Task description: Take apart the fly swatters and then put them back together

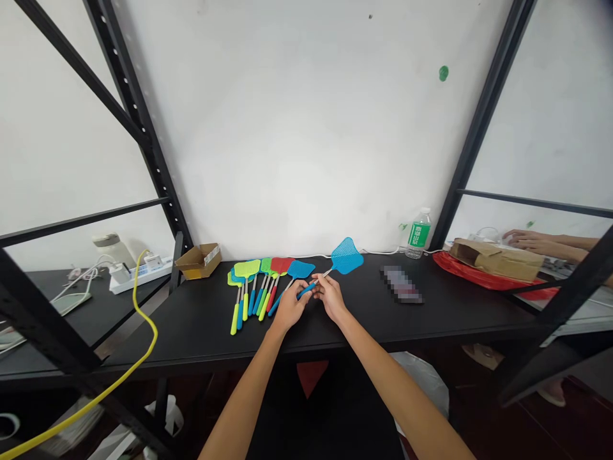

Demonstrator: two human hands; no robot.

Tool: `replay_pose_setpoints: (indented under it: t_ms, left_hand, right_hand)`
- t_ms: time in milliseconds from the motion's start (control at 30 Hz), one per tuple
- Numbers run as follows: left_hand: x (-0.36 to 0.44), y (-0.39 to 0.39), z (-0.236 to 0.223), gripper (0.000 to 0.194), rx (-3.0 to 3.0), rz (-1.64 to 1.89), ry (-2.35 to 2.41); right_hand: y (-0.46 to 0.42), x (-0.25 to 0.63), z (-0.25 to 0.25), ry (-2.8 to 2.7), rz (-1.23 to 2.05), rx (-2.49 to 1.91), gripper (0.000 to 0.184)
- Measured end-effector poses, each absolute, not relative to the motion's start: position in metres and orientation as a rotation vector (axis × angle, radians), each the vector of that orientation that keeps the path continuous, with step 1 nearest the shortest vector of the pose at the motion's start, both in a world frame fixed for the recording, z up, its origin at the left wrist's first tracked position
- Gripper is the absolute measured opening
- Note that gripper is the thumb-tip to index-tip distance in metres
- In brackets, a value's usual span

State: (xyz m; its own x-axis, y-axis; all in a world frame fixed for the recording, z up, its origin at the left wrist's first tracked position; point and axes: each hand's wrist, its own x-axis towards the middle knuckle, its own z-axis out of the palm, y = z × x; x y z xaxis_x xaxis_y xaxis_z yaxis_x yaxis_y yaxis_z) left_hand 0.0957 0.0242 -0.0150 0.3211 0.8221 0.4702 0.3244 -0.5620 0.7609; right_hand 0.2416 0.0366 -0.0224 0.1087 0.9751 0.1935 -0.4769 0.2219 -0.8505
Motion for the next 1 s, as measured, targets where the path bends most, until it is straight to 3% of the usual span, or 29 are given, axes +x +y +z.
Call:
replay_pose_setpoints:
  t_ms: [200,300,467,700,900,1000]
  left_hand:
    - [0.095,0.022,-0.014,0.051,2.112,1.151,1.083]
    - [0.095,0.020,-0.013,0.048,2.114,1.146,1.062]
    - [0.096,0.020,-0.014,0.026,2.045,1.167,1.019]
    - [0.096,0.021,-0.014,0.027,2.075,1.139,1.021]
    - [0.097,0.016,-0.007,0.047,2.106,1.085,1.028]
    - [0.097,0.015,-0.006,0.044,2.107,1.091,1.030]
  right_hand:
    - [0.037,0.240,-0.022,-0.902,1.213,-0.705,0.043]
    - [0.037,0.241,-0.023,-0.901,1.215,-0.704,0.044]
    - [0.037,0.242,-0.024,-0.898,1.203,-0.717,0.044]
    - [0.038,0.243,-0.024,-0.892,1.213,-0.710,0.047]
    - [0.037,0.243,-0.023,-0.900,1.253,-0.688,0.050]
    - [0.037,0.243,-0.023,-0.902,1.253,-0.685,0.050]
